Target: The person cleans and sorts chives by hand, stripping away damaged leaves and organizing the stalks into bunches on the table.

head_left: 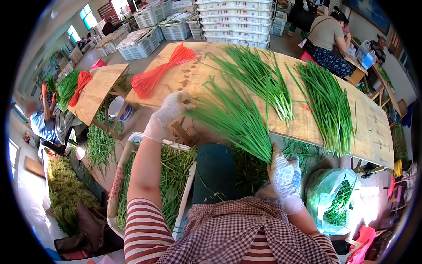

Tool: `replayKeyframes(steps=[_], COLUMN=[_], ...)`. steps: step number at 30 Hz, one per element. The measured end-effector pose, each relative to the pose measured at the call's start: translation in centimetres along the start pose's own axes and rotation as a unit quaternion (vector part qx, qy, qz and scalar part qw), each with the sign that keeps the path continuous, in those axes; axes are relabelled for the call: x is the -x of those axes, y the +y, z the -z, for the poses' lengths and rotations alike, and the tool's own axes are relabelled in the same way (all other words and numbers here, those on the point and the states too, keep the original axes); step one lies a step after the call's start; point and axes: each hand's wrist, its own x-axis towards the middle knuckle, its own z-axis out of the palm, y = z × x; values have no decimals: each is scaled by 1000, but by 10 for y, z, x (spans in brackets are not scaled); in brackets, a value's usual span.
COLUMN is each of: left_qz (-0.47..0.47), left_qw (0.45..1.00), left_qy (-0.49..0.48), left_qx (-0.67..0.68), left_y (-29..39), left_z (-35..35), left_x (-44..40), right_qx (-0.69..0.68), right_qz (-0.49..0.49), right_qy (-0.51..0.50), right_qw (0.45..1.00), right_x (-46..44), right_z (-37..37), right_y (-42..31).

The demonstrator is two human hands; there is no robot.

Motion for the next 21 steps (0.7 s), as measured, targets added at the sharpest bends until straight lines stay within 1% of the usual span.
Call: replayKeyframes(steps=[1,3,4,5,6,8,9,11,12,13,14,16,17,19,20,21], left_qz=[-22,-63,-51,-37,23,168,85,86,70,53,35,44,48,63,71,73], left_qw=[997,975,972,950,926,847,826,843,855,855,841,823,814,838,831,771], left_qy=[30,89,200,307,357,426,542,531,502,464,417,430,435,462,550,602], left_qx=[-65,-192,-115,-37,-121,-270,-131,-12,108,227,342,368,382,283,44,-197], left_y=[3,8,-3,-23,-27,-34,-36,-48,-47,-45,-44,-28,-22,-26,-25,-8], left_z=[-2,-8,-6,-2,11,38,43,48,48,48,48,58,61,75,73,72], left_x=[1,5,2,-4,-1,5,16,26,30,35,39,45,47,48,48,52], right_qx=[-22,0,46,91,87,77,67,48,52,55,59,31,39,47,45,42], right_qz=[-2,-2,2,6,13,27,17,-1,-5,-11,-19,-43,-23,-2,0,2], right_qy=[2,-1,-7,-13,-4,12,4,-14,-22,-30,-39,-43,-23,2,9,16], right_qw=[1000,1000,999,996,996,997,998,999,998,998,997,998,999,999,999,999], right_x=[-2,-1,-3,-4,-4,-4,-4,-5,-7,-7,-7,-7,-5,-3,-3,-4], right_z=[-8,-5,26,43,40,32,32,36,38,39,40,28,29,33,34,36], right_y=[4,2,-23,-37,-35,-28,-31,-37,-38,-39,-39,-33,-31,-31,-34,-38])
